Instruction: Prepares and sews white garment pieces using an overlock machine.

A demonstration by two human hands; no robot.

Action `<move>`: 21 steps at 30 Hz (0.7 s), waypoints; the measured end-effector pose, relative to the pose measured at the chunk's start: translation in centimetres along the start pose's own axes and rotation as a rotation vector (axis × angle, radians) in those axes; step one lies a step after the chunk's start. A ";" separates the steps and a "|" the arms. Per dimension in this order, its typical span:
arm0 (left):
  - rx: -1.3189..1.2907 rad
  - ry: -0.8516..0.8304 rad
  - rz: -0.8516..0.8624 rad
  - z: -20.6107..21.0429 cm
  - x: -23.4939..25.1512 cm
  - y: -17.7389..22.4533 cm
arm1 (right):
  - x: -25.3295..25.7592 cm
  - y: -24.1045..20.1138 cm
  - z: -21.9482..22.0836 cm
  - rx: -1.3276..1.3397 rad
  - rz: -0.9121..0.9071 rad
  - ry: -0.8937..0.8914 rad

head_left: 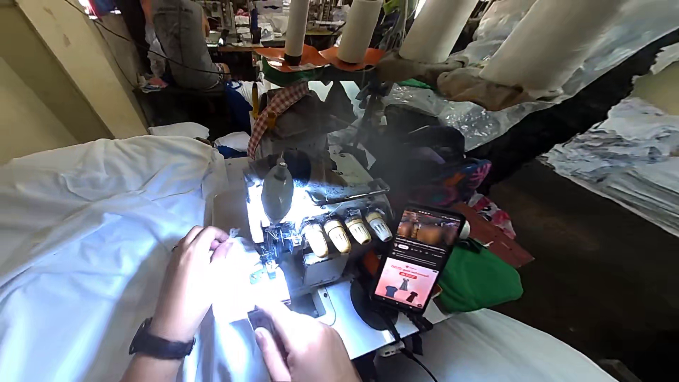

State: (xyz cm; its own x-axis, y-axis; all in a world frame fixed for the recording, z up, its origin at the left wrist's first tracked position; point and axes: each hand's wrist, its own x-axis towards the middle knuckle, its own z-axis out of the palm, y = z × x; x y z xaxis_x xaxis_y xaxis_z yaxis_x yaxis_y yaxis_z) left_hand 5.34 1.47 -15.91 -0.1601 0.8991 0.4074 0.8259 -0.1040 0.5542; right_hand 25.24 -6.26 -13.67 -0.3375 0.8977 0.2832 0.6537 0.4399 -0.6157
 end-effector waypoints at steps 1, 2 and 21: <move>-0.009 0.022 -0.009 -0.5 -0.8 0.0 | 0.1 0.3 -0.3 0.040 -0.006 0.021; -0.020 0.051 -0.015 -1.1 -1.7 0.3 | 0.3 0.6 -0.5 0.079 -0.021 0.051; -0.275 -0.042 0.085 -1.9 -5.7 5.3 | -0.7 6.2 -1.3 -0.136 -0.180 0.187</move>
State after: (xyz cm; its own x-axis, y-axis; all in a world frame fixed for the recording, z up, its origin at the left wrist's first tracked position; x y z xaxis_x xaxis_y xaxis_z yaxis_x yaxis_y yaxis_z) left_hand 9.63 -4.99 -13.93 -0.0693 0.8983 0.4340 0.6567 -0.2864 0.6976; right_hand 30.37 -4.17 -16.73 -0.3335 0.7883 0.5171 0.6839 0.5798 -0.4428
